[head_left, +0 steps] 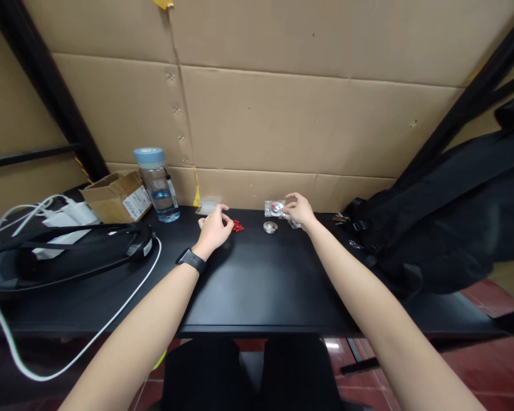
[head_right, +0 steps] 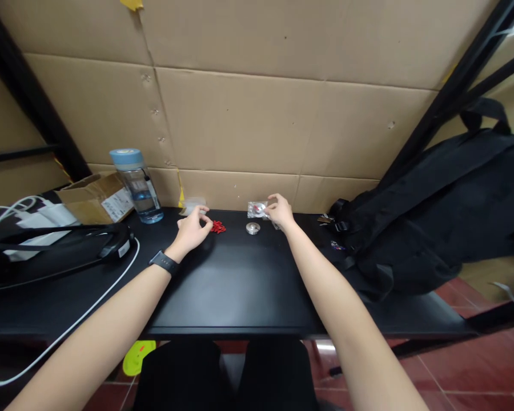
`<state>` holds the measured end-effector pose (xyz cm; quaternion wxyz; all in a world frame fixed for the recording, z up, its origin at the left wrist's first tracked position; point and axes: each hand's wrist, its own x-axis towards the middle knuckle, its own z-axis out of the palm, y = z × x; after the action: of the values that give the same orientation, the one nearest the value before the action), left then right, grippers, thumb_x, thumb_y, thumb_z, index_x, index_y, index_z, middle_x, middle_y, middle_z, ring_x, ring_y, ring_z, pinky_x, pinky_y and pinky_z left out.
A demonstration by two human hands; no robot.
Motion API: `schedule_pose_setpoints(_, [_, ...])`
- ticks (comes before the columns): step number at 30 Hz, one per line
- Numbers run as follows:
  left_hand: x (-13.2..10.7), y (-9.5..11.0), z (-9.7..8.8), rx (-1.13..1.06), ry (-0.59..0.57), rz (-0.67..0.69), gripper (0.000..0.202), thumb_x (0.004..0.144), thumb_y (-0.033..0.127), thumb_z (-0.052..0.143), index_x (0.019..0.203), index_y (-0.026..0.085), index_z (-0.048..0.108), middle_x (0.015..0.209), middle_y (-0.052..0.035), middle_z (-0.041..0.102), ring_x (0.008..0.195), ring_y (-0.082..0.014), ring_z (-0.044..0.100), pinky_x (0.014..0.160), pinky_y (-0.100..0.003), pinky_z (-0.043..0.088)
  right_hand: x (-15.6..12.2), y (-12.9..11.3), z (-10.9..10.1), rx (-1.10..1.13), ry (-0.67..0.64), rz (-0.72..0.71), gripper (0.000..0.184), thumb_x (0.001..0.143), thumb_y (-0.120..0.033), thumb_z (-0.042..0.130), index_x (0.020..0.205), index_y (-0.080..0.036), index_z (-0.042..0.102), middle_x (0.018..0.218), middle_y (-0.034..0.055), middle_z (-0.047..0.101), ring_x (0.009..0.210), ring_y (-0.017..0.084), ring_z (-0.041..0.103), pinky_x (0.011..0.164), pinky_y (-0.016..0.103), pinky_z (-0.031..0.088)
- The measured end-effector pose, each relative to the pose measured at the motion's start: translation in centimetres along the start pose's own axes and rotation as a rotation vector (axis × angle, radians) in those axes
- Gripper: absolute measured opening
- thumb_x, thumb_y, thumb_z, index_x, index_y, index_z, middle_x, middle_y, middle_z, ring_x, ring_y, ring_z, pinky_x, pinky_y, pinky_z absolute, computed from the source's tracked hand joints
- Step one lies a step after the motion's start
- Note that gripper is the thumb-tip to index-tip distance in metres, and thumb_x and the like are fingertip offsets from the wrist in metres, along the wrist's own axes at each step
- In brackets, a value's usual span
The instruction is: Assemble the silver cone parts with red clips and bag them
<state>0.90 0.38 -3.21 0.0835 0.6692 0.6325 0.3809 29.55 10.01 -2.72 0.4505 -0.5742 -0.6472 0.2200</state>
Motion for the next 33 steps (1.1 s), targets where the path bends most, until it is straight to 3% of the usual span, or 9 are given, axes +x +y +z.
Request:
schedule_pose_setpoints(4, [0.8,-1.8,-0.9,-0.003,0.012,-0.043,0.029,0.083,0.020,0.058,0.111,0.026,0.059,0.092,-0.0002,0.075,0.099,-0.0243,0.067,0.094,-0.043,0.039,1.8,0.1,0.8,-0.254,-0.003,0.071,0.043,0.070,-0.007,0.074,0.109,-0.021,0.063,0.079,0.0025,0.075,0.080,0.020,0.071,0.079,0.031,0.052])
schedule_pose_setpoints(7, [0.9,-2.7,-0.7,0.026,-0.040,0.062,0.018,0.080,0.021,0.062,0.098,0.026,0.066,0.099,-0.0023,0.072,0.104,-0.0249,0.063,0.094,-0.041,0.041,1.6,-0.1,1.6,-0.321,0.027,0.059,0.045,0.070,-0.007,0.076,0.111,-0.021,0.064,0.091,0.0098,0.075,0.087,0.025,0.071,0.081,0.035,0.051])
schedule_pose_setpoints(10, [0.8,-3.3,0.0,0.068,-0.095,0.192,0.021,0.077,0.029,0.071,0.098,0.027,0.071,0.112,-0.0042,0.065,0.114,-0.0274,0.056,0.098,-0.043,0.039,0.9,0.0,2.0,-0.452,0.041,-0.042,0.038,0.077,-0.015,0.074,0.114,-0.020,0.065,0.102,0.0138,0.074,0.092,0.026,0.070,0.082,0.035,0.050])
schedule_pose_setpoints(12, [0.7,-3.4,0.5,0.092,-0.122,0.249,0.023,0.077,0.035,0.076,0.099,0.029,0.073,0.114,-0.0043,0.061,0.115,-0.0280,0.053,0.098,-0.044,0.037,0.1,0.2,2.1,-0.471,-0.079,-0.170,0.024,0.084,-0.025,0.072,0.107,-0.019,0.068,0.099,0.0116,0.074,0.090,0.024,0.070,0.083,0.034,0.050])
schedule_pose_setpoints(15, [0.9,-3.4,1.2,0.128,-0.139,0.334,0.020,0.080,0.037,0.076,0.100,0.031,0.076,0.114,-0.0047,0.058,0.113,-0.0274,0.051,0.098,-0.045,0.036,-1.7,0.5,2.4,-0.386,-0.271,-0.315,0.024,0.083,-0.034,0.074,0.101,-0.019,0.071,0.103,0.0100,0.075,0.092,0.023,0.070,0.085,0.033,0.051])
schedule_pose_setpoints(18, [1.2,-3.2,1.9,0.168,-0.125,0.380,0.017,0.085,0.035,0.073,0.100,0.032,0.078,0.118,-0.0058,0.056,0.115,-0.0279,0.048,0.099,-0.045,0.035,-3.9,0.7,2.6,-0.336,-0.310,-0.359,0.028,0.082,-0.030,0.074,0.108,-0.018,0.070,0.107,0.0101,0.074,0.094,0.022,0.069,0.087,0.033,0.051])
schedule_pose_setpoints(22, [1.4,-3.1,2.4,0.202,-0.136,0.384,0.010,0.087,0.034,0.071,0.091,0.032,0.079,0.119,-0.0057,0.059,0.116,-0.0281,0.047,0.098,-0.046,0.034,-5.2,0.7,2.4,-0.354,-0.293,-0.357,0.023,0.085,-0.029,0.071,0.106,-0.020,0.070,0.092,0.0068,0.074,0.086,0.022,0.068,0.082,0.034,0.051])
schedule_pose_setpoints(27, [1.0,-2.5,2.3,0.199,-0.130,0.359,0.014,0.088,0.033,0.069,0.079,0.026,0.076,0.120,-0.0068,0.062,0.117,-0.0290,0.048,0.096,-0.045,0.034,-4.9,1.3,1.7,-0.194,-0.255,-0.321,0.033,0.082,-0.026,0.073,0.113,-0.019,0.066,0.101,0.0077,0.074,0.085,0.020,0.068,0.084,0.035,0.053])
schedule_pose_setpoints(33, [0.0,-0.2,1.4,-0.035,-0.180,0.251,0.018,0.096,0.037,0.054,0.095,0.026,0.068,0.098,-0.0003,0.074,0.097,-0.0206,0.064,0.096,-0.040,0.039,-5.2,0.3,1.4,0.057,-0.143,-0.277,0.037,0.075,-0.033,0.076,0.108,-0.021,0.064,0.106,0.0072,0.073,0.082,0.018,0.069,0.081,0.035,0.056])
